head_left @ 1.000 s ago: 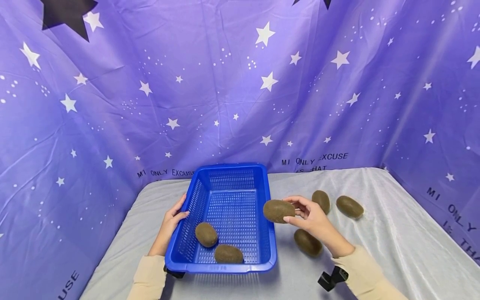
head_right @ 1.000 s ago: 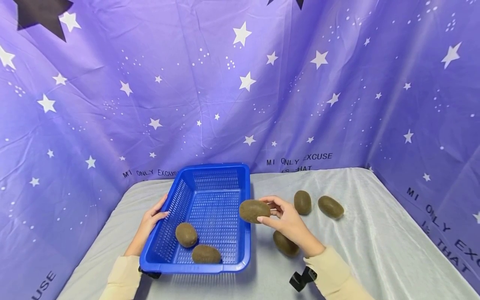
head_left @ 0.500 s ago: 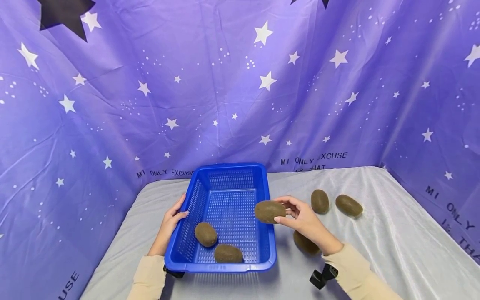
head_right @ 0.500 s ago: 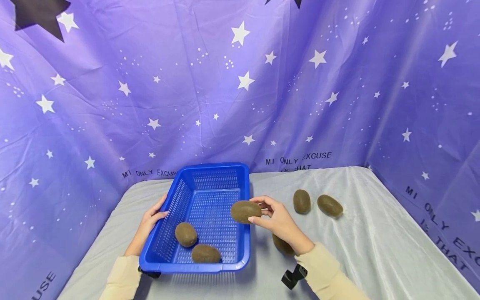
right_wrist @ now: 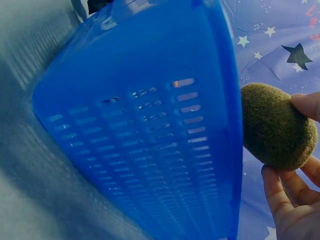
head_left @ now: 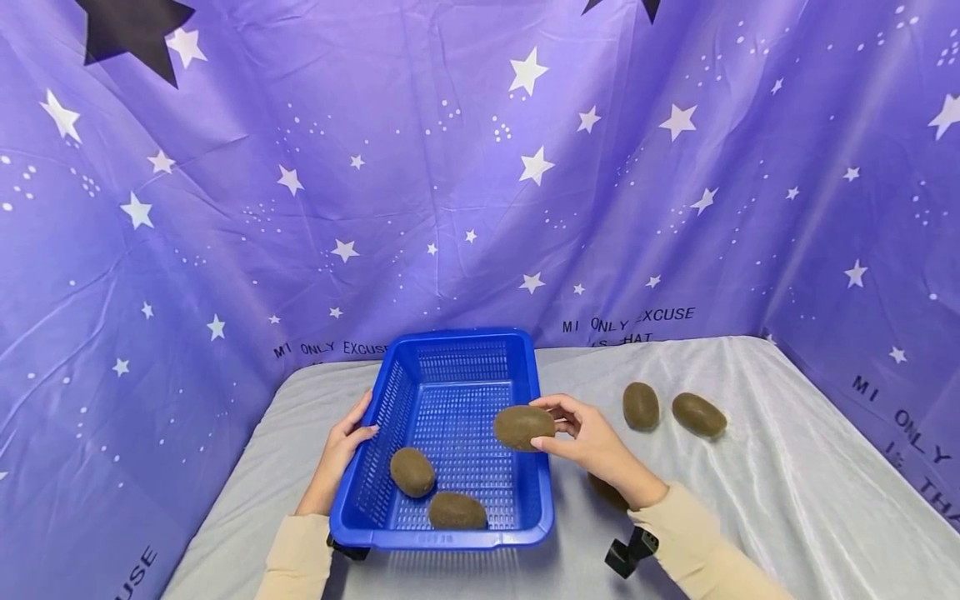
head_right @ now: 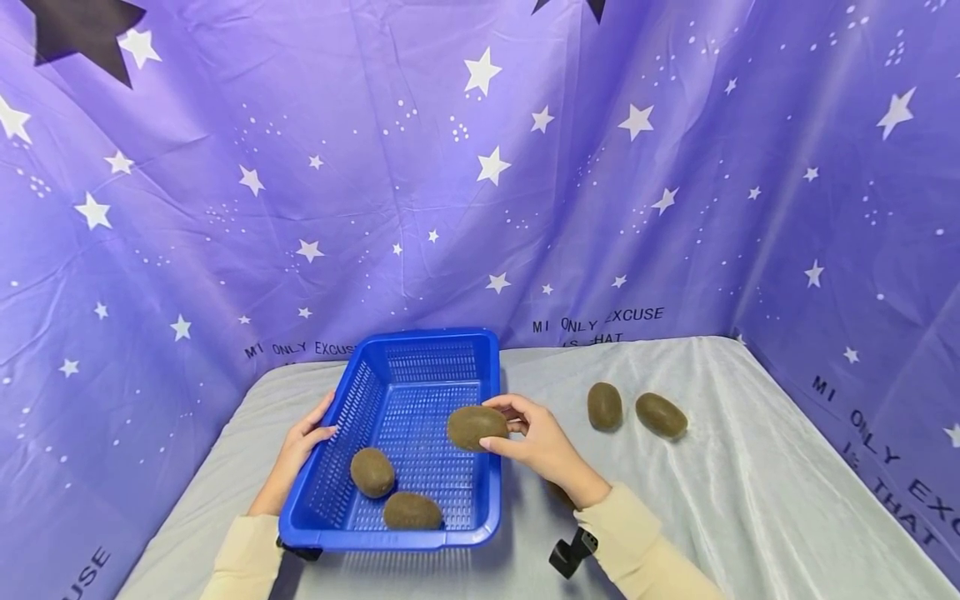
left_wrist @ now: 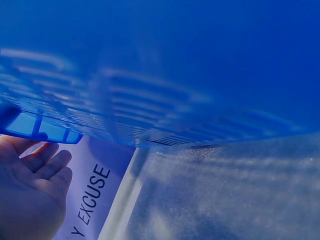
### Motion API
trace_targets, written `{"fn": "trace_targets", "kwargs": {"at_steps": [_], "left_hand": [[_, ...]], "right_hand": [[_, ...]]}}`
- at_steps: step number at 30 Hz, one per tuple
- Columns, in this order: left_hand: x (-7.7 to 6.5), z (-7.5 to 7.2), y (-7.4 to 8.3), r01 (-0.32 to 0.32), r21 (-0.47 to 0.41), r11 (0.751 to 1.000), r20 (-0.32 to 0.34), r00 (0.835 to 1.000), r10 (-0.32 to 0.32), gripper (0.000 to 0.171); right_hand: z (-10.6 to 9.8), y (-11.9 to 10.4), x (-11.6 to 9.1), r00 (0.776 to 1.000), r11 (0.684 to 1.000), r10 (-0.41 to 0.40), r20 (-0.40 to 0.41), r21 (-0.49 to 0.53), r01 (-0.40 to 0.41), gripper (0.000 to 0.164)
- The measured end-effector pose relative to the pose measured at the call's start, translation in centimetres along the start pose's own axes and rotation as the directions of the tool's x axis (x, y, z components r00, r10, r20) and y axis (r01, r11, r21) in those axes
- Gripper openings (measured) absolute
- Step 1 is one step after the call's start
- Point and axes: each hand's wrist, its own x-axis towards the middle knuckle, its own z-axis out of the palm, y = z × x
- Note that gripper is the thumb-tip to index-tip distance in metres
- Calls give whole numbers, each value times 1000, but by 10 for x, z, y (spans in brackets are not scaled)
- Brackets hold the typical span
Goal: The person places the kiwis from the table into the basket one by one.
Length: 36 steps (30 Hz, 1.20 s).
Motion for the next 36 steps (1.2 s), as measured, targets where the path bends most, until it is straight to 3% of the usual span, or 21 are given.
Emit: {"fn": "trace_targets", "kwargs": {"at_steps": [8, 20, 31, 36], "left_hand": [[-1, 0, -1, -11, -11, 1000, 1, 1000, 11, 60], [-1, 1, 0, 1, -25, 1000, 3, 1000, -1, 60], [-1, 1, 0, 7, -25, 1000, -4, 1000, -8, 61], [-1, 1, 0, 5, -19, 1000, -7, 1000, -5, 61]], "right_hand": [[10, 2, 3, 1000, 1000, -1, 31, -7, 1, 40], [20, 1, 4, 999, 992, 16, 47, -124, -10, 38], [14, 8, 4, 996, 996, -71, 45, -51, 74, 24], [5, 8, -1, 999, 997, -45, 27, -64, 46, 26]]}}
